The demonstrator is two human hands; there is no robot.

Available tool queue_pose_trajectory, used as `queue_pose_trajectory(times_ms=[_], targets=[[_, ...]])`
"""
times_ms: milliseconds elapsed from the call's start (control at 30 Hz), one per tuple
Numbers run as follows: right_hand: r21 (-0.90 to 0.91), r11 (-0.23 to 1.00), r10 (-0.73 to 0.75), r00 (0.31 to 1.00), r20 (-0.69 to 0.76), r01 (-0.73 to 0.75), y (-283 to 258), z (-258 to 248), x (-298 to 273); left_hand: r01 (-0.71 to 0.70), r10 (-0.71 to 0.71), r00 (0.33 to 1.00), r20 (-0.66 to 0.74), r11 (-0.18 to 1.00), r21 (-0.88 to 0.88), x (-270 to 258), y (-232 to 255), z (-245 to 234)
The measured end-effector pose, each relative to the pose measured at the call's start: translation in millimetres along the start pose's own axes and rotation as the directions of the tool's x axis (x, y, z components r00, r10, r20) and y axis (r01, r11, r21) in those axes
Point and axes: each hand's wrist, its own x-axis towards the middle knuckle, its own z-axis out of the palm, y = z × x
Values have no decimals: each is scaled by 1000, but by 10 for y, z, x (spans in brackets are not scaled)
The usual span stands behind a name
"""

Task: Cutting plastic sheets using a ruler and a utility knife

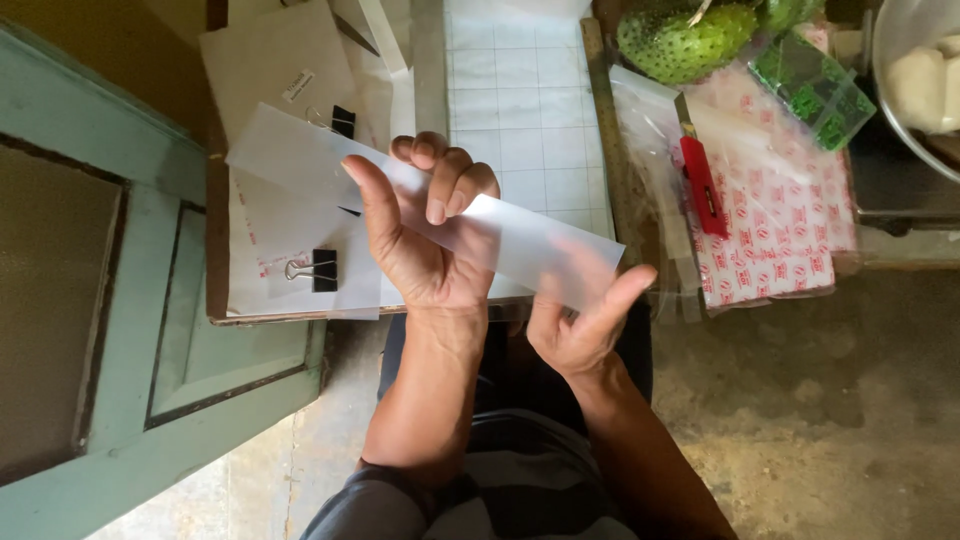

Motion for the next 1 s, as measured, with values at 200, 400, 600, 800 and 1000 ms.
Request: queue_pose_trajectory(times_ms=[200,400,600,800,1000], targets=[[415,783,387,885,261,-464,-206,-345,521,44,-60,981,187,995,89,43,126,33],[462,411,332,601,727,-786,237,-635,581,137,-188,920,343,976,169,50,117,-80],[353,491,317,540,780,-797,-285,-659,801,169,-231,906,356,966,198,18,62,-176],[339,478,327,522,788,-811,-240,-629,811,158,-217,923,318,967,202,35,68,-215],[297,494,352,501,791,-817,-166,-713,755,115,-200,922,331,959,259,134,231,-232]])
